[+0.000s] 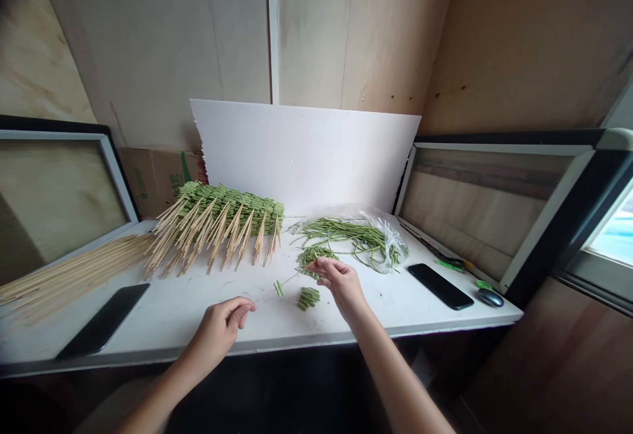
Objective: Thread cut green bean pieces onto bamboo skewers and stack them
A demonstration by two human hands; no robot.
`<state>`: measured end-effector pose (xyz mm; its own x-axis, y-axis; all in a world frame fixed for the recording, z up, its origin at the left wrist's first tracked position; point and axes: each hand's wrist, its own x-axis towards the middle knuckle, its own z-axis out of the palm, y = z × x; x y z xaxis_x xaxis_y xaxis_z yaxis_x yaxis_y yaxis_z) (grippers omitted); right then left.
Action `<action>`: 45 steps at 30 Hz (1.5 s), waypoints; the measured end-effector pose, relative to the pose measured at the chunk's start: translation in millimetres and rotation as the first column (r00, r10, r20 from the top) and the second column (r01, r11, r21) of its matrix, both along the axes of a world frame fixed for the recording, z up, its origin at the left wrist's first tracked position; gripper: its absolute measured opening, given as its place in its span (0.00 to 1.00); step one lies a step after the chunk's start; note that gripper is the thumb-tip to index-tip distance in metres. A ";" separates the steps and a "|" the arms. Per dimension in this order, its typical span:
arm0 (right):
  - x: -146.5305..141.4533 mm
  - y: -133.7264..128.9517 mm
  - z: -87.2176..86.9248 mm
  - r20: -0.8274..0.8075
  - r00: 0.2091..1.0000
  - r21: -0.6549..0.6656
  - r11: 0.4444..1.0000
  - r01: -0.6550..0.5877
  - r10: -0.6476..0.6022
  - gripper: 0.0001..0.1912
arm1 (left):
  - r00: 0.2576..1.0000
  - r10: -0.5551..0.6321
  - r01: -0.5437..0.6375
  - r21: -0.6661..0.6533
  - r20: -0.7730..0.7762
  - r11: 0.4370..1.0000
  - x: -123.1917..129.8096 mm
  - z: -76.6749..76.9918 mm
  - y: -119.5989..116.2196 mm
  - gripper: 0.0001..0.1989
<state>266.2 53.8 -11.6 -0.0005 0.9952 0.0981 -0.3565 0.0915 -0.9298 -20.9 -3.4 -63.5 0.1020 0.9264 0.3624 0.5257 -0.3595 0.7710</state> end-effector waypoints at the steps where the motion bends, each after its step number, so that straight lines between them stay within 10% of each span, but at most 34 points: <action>1: -0.3 0.0 -0.3 0.007 1.000 0.006 1.000 0.008 -0.008 0.17 | 1.000 0.002 -0.002 0.004 -0.004 1.000 -0.2 -0.5 0.2 0.19; 33: -5.6 -10.3 2.9 0.233 0.972 0.149 0.989 -0.001 -0.034 0.17 | 0.994 0.037 -0.023 0.130 -0.101 0.991 -8.2 0.6 1.7 0.17; 45: -9.4 -5.5 0.2 0.085 0.989 0.069 0.991 0.117 -0.122 0.18 | 1.000 0.015 -0.016 0.096 0.015 0.995 -1.1 3.9 -1.0 0.12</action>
